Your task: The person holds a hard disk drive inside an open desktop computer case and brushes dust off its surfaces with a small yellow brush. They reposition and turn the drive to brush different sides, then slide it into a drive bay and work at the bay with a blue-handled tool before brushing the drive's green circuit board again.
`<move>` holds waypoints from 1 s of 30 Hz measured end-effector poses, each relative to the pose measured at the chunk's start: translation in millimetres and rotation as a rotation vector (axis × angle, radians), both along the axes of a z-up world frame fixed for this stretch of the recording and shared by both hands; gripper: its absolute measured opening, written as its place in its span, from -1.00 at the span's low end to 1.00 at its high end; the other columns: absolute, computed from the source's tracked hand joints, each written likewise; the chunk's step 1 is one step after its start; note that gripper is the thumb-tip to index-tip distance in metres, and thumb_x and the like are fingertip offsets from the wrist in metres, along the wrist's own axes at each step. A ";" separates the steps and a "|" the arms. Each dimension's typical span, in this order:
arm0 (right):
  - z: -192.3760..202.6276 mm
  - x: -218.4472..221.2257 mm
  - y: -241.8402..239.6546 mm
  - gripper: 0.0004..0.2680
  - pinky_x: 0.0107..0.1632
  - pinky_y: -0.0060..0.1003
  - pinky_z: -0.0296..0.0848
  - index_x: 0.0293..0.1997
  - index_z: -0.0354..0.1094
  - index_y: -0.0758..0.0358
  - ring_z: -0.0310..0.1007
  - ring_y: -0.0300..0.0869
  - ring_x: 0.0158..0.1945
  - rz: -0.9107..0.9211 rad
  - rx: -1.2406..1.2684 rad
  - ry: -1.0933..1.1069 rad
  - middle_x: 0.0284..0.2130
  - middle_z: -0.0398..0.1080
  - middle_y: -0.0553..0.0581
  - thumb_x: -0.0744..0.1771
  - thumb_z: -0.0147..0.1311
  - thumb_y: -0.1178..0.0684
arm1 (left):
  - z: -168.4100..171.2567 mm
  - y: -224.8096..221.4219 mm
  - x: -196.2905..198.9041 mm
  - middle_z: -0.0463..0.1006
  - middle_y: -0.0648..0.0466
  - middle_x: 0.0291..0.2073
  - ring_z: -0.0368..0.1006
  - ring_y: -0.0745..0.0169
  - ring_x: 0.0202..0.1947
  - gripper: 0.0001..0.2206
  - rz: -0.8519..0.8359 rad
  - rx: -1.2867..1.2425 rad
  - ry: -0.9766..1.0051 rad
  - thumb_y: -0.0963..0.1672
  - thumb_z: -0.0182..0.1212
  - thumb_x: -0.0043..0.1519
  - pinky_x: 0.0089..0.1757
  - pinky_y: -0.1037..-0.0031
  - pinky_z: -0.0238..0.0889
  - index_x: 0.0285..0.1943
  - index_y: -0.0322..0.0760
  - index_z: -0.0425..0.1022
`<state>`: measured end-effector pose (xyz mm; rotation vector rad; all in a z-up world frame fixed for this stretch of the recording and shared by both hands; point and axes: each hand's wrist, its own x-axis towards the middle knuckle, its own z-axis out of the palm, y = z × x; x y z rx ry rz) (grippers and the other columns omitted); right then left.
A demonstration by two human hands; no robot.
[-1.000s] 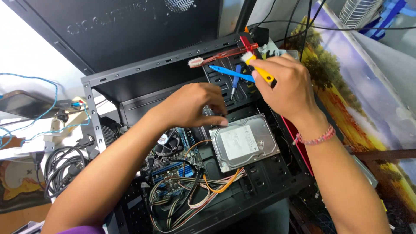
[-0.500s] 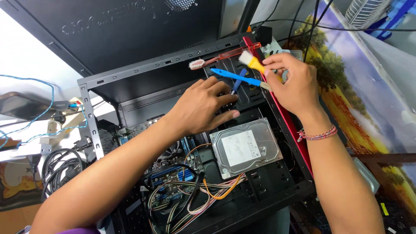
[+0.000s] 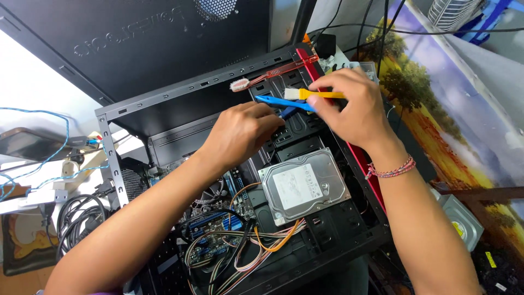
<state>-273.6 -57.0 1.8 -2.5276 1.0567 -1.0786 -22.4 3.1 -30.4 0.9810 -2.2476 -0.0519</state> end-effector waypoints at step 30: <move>13.7 18.5 27.4 -0.80 0.02 -0.16 0.44 -0.02 0.50 0.30 0.48 -0.02 -0.06 0.205 0.092 0.027 -0.15 0.52 0.19 0.34 0.28 0.04 | 28.5 4.5 6.0 0.71 0.02 -0.17 0.69 0.23 -0.16 -0.89 -0.046 0.163 0.416 -0.20 0.43 0.21 -0.10 0.45 0.55 -0.13 -0.30 0.67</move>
